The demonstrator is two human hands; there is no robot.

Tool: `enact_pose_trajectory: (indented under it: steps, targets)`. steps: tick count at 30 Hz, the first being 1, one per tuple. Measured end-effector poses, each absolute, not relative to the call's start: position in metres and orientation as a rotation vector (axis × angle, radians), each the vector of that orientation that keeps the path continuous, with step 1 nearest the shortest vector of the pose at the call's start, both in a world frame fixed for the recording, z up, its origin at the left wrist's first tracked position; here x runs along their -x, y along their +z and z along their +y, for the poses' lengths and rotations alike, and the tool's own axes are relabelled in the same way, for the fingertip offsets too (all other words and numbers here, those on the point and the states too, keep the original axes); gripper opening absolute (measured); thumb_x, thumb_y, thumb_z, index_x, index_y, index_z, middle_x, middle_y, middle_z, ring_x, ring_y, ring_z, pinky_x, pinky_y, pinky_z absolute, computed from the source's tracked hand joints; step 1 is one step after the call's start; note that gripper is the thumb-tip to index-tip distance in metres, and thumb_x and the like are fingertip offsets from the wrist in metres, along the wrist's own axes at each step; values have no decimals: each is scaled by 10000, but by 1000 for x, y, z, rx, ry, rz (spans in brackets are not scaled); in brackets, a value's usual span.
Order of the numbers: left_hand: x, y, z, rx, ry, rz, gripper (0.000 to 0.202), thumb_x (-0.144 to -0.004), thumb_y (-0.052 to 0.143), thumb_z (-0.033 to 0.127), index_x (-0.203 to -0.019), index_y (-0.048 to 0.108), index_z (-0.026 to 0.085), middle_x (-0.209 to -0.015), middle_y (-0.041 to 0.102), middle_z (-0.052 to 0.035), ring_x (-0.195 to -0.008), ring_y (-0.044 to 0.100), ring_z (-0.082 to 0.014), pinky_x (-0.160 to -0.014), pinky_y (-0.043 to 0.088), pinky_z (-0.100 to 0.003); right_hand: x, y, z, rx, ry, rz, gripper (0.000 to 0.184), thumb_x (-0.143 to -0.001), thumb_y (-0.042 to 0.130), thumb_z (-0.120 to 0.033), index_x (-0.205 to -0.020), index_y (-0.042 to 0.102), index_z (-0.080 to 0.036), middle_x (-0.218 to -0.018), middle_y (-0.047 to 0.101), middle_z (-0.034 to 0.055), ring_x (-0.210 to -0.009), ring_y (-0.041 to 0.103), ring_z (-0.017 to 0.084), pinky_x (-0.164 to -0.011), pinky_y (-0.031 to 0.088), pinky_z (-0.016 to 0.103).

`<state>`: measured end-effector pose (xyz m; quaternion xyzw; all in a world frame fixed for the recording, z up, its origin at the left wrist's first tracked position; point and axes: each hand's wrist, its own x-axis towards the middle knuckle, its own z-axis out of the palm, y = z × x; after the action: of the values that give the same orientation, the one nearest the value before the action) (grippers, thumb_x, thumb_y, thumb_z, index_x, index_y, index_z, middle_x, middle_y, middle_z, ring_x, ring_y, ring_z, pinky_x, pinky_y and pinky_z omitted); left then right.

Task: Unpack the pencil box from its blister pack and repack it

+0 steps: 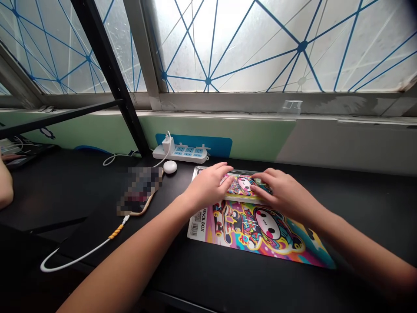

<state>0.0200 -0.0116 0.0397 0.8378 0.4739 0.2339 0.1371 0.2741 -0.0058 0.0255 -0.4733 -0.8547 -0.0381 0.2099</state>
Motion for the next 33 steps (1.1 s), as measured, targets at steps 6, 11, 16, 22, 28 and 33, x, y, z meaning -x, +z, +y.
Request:
enact_pose_trajectory:
  steps: [6, 11, 16, 22, 28, 33]
  targets:
    - [-8, 31, -3, -2618, 397, 1419, 524, -1035, 461, 480, -1456, 553, 183, -1580, 472, -158, -1487, 389, -331, -1204, 319, -492, -310, 28, 23, 1593, 369, -2324, 666, -799, 627, -735, -1249, 697, -249, -1126, 618, 109, -995, 669, 298, -857, 582, 426]
    - [-10, 30, -3, -2644, 405, 1403, 513, -1040, 458, 465, -1456, 552, 179, -1574, 480, -159, -1480, 396, -314, -1207, 306, -479, -313, 34, 22, 1623, 534, -2349, 800, -705, 701, -763, -1336, 643, -274, -1244, 574, 119, -1132, 642, 330, -960, 571, 412]
    - [-10, 31, -4, -2614, 392, 1426, 598, -1037, 452, 505, -1492, 497, 119, -1593, 449, -173, -1491, 376, -324, -1214, 297, -476, -313, 33, 27, 1667, 567, -2320, 778, -663, 718, -770, -1272, 674, -289, -1200, 586, 102, -1108, 645, 338, -940, 573, 415]
    - [-9, 31, -2, -2609, 499, 1383, 609, -1018, 519, 488, -1494, 484, 109, -1569, 483, -163, -1465, 409, -312, -1201, 328, -464, -307, 33, 25, 1643, 322, -2291, 740, -585, 755, -775, -1148, 691, -298, -1173, 571, 103, -1189, 559, 371, -998, 515, 478]
    - [0, 36, 3, -2566, 800, 1380, 520, -964, 658, 383, -1427, 543, 178, -1429, 630, -100, -1339, 544, -266, -1123, 432, -421, -307, 23, 19, 1568, 12, -2248, 658, -581, 821, -669, -1063, 607, -276, -1187, 662, 113, -1158, 564, 422, -945, 479, 573]
    - [10, 43, 10, -2581, 859, 1345, 492, -841, 818, 402, -1251, 661, 178, -1225, 699, -96, -1120, 657, -249, -972, 540, -366, -305, 26, 14, 1295, -86, -2283, 419, -783, 740, -604, -989, 561, -285, -1037, 720, 46, -1021, 656, 339, -1072, 381, 617]
